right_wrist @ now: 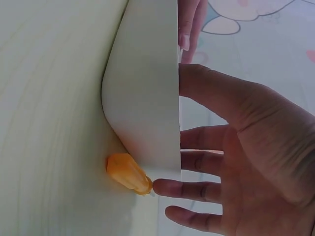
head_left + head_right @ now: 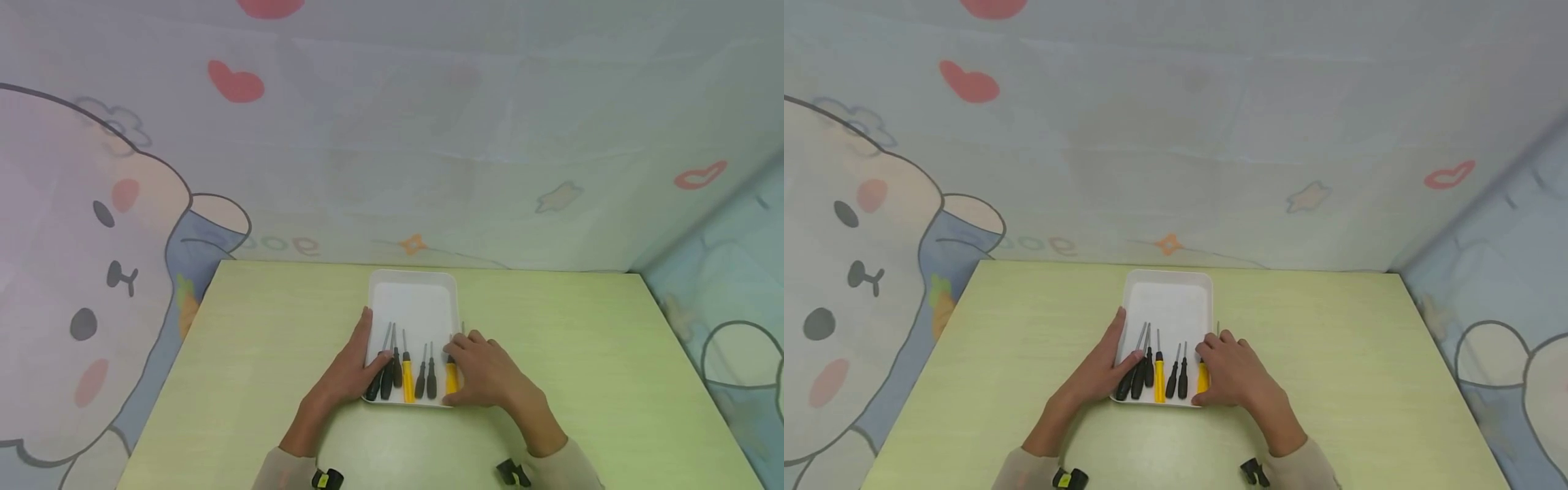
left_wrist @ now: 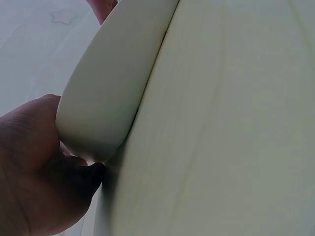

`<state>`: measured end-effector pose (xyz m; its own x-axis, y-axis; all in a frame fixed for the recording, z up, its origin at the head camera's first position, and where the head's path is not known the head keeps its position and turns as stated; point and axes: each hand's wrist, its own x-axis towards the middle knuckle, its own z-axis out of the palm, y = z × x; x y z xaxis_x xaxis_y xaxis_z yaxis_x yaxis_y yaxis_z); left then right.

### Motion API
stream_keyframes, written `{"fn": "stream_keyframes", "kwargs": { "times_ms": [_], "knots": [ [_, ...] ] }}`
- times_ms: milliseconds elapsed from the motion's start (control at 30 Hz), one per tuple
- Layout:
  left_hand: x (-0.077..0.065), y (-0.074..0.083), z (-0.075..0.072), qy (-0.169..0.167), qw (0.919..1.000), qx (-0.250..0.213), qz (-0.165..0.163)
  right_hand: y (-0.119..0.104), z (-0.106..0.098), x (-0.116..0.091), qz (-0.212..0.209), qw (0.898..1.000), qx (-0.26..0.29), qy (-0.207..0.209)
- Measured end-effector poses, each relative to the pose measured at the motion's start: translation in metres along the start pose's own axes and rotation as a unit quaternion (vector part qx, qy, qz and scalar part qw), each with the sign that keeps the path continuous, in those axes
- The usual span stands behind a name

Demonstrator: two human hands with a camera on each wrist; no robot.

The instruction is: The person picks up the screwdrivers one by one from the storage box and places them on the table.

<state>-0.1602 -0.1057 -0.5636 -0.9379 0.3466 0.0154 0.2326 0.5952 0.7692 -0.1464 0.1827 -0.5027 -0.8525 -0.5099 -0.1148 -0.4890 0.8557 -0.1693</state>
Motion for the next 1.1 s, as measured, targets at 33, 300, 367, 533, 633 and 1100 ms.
{"fn": "stream_keyframes", "kwargs": {
  "times_ms": [33, 300, 367, 533, 633, 1100],
  "knots": [
    [0.0005, -0.0001, 0.0001, -0.001, 1.0000, -0.002, 0.003, 0.0003, 0.0002, 0.0004, 0.002, 1.000, 0.001, -0.003],
    [0.0014, 0.0047, 0.0005, -0.009, 0.9999, -0.008, 0.009, 0.0007, 0.0015, 0.0012, 0.014, 1.000, -0.009, -0.018],
    [0.0014, 0.0062, 0.0004, -0.009, 0.9998, -0.012, 0.011, 0.0008, 0.0019, 0.0011, 0.014, 1.000, -0.015, -0.017],
    [0.0017, 0.0068, 0.0014, -0.007, 0.9997, -0.020, 0.014, 0.0004, 0.0023, 0.0007, 0.015, 0.999, -0.027, -0.012],
    [0.0014, 0.0060, 0.0014, -0.006, 0.9996, -0.025, 0.013, -0.0004, 0.0022, 0.0016, 0.015, 0.999, -0.035, -0.009],
    [0.0043, 0.0037, 0.0054, -0.009, 0.9996, -0.023, 0.013, -0.0034, 0.0077, 0.0052, 0.025, 0.998, -0.052, 0.007]
  ]
}}
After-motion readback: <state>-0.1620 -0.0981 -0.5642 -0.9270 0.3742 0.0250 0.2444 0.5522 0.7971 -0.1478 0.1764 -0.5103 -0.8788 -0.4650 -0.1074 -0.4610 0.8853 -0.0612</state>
